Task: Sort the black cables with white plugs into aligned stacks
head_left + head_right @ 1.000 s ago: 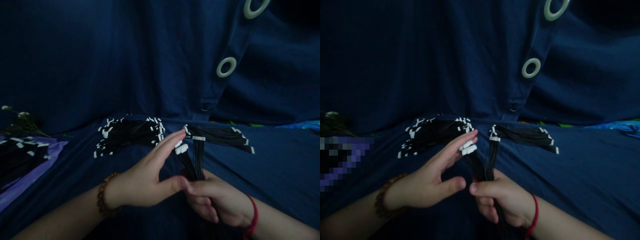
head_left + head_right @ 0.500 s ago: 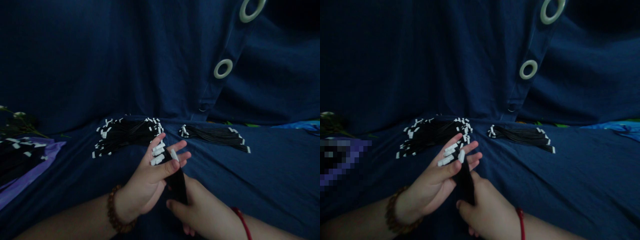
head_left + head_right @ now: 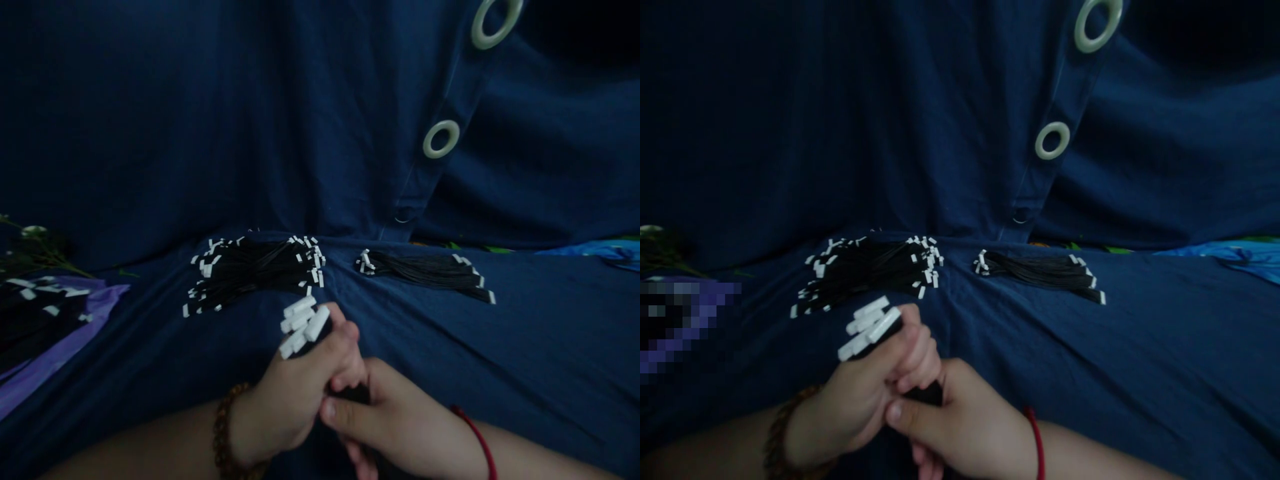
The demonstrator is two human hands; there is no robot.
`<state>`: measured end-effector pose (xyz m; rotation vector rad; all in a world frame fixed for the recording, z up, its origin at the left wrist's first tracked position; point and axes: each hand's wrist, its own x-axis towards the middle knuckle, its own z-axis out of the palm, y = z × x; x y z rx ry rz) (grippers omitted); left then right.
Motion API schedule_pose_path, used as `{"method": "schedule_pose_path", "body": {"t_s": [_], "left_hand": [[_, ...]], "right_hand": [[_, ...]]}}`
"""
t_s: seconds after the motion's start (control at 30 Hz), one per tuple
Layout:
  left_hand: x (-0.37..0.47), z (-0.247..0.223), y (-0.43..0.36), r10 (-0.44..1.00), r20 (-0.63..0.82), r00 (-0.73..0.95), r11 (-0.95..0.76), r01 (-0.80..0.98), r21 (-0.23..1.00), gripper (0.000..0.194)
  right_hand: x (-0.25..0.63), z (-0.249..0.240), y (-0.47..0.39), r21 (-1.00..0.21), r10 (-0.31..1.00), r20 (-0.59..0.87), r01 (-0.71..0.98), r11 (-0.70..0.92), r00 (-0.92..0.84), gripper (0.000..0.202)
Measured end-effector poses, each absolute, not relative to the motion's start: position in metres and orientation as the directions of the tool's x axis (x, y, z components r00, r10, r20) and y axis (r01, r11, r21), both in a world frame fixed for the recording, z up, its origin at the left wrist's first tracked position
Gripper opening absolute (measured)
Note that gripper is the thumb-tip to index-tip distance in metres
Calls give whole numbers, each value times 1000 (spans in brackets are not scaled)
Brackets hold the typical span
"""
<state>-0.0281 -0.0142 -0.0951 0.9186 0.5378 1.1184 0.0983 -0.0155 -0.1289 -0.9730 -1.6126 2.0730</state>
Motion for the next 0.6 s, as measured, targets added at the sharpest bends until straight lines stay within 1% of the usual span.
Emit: {"method": "schedule_pose_path", "body": {"t_s": [0.07, 0.1, 0.17, 0.23, 0.3, 0.37, 0.4, 0.43, 0.47, 0.5, 0.53, 0.57, 0.6], "left_hand": [[-28, -92, -14, 925, 111, 363, 153, -625, 766, 49], [-29, -88, -14, 925, 121, 360, 161, -661, 733, 51], [-33, -77, -13, 940, 130, 315, 150, -723, 674, 49], [-39, -65, -12, 965, 150, 213, 75, -778, 624, 46], [-44, -58, -10, 965, 210, 155, -16, -770, 638, 44], [-47, -62, -2, 941, 279, 189, -68, -703, 708, 36], [-47, -70, 3, 925, 301, 233, -86, -643, 761, 31], [-48, -81, 9, 905, 312, 287, -104, -563, 820, 33], [-48, -94, 16, 893, 302, 334, -127, -457, 880, 44], [-48, -108, 23, 871, 281, 403, -170, -288, 942, 52], [-47, -122, 29, 867, 232, 441, -212, -94, 973, 55], [-47, -135, 34, 871, 199, 449, -265, 88, 960, 52], [-47, -145, 36, 859, 190, 475, -339, 250, 907, 46]], "right_hand": [[99, -124, -17, -918, 565, -313, 92, -385, -763, 52], [100, -120, -18, -908, 550, -309, 67, -414, -776, 52], [106, -108, -21, -891, 535, -285, 14, -454, -796, 48], [114, -94, -23, -880, 524, -269, -15, -476, -808, 42], [124, -79, -20, -891, 514, -314, 60, -450, -798, 43], [135, -64, -11, -914, 548, -383, 221, -340, -743, 44], [141, -57, -3, -920, 591, -392, 301, -252, -705, 42], [147, -49, 7, -915, 639, -377, 374, -148, -670, 38], [154, -42, 18, -899, 694, -327, 437, -20, -641, 33], [162, -34, 32, -853, 763, -236, 505, 134, -602, 29], [170, -26, 46, -746, 814, -144, 602, 284, -563, 28], [179, -19, 61, -588, 867, -17, 706, 395, -499, 27], [188, -13, 76, -394, 882, 90, 797, 457, -462, 29]]}}
